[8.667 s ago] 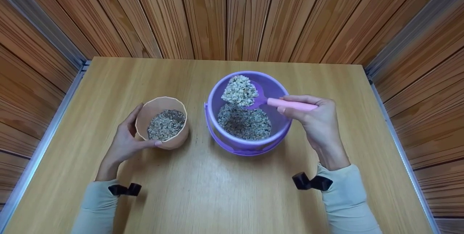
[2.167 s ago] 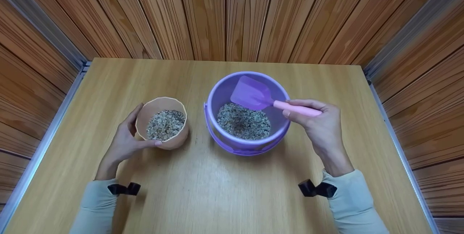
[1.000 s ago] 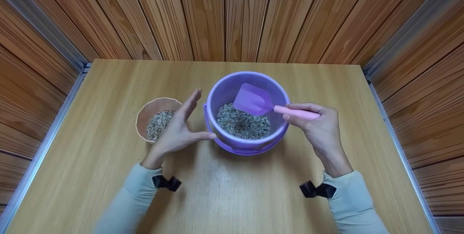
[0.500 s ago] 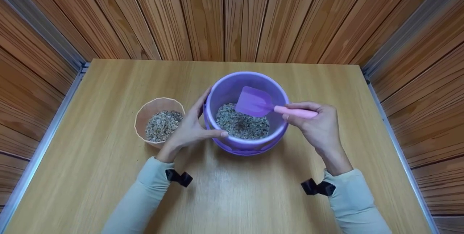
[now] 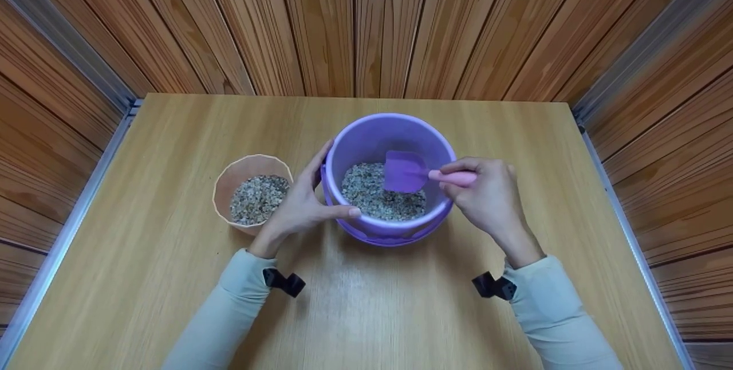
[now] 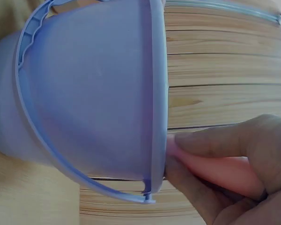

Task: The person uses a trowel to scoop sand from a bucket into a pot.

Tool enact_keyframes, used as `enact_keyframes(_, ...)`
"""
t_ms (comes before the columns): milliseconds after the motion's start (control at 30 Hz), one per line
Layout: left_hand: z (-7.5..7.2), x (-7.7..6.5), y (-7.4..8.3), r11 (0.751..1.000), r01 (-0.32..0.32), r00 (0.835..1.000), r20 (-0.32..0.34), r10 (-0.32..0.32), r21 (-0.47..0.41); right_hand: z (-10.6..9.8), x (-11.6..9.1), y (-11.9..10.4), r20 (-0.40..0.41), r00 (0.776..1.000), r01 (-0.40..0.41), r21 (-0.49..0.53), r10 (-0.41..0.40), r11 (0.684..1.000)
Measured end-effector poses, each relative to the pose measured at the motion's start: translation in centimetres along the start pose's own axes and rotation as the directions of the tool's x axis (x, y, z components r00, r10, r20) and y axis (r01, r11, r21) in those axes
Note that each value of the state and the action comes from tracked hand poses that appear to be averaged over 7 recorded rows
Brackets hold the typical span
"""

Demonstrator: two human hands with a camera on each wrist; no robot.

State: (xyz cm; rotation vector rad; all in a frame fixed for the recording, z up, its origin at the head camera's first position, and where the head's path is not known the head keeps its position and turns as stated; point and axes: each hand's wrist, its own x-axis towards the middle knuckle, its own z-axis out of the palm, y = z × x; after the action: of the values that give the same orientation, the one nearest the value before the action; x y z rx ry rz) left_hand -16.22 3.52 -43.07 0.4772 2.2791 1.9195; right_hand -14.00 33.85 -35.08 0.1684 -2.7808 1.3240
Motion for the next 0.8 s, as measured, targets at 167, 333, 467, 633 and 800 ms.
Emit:
enact_keyframes(167, 0.0, 0.0, 0.0, 1.000, -0.004, 1.000, -0.002, 0.004, 0.015, 0.7, 0.4, -0.7, 0.053, 0.994, 0.100, -0.136, -0.094, 0.986)
enact_keyframes(333, 0.0, 0.0, 0.0, 1.000, -0.019, 1.000, 0.003, 0.019, -0.007, 1.6, 1.0, -1.2, 0.088, 0.976, 0.216, -0.282, -0.199, 0.935)
enact_keyframes(467, 0.0, -0.1, -0.1, 1.000, -0.015, 1.000, 0.000, 0.015, -0.021, 2.2, 1.5, -1.8, 0.153, 0.972, 0.220, -0.351, -0.176, 0.910)
enact_keyframes(633, 0.0, -0.1, 0.0, 1.000, -0.006, 1.000, -0.002, 0.006, -0.015, 2.4, 1.9, -2.2, 0.208, 0.974, 0.165, -0.381, -0.090, 0.910)
enact_keyframes(800, 0.0, -0.1, 0.1, 1.000, -0.006, 1.000, -0.003, 0.006, 0.000, 2.5, 2.2, -2.1, 0.255, 0.966, 0.136, -0.349, -0.046, 0.927)
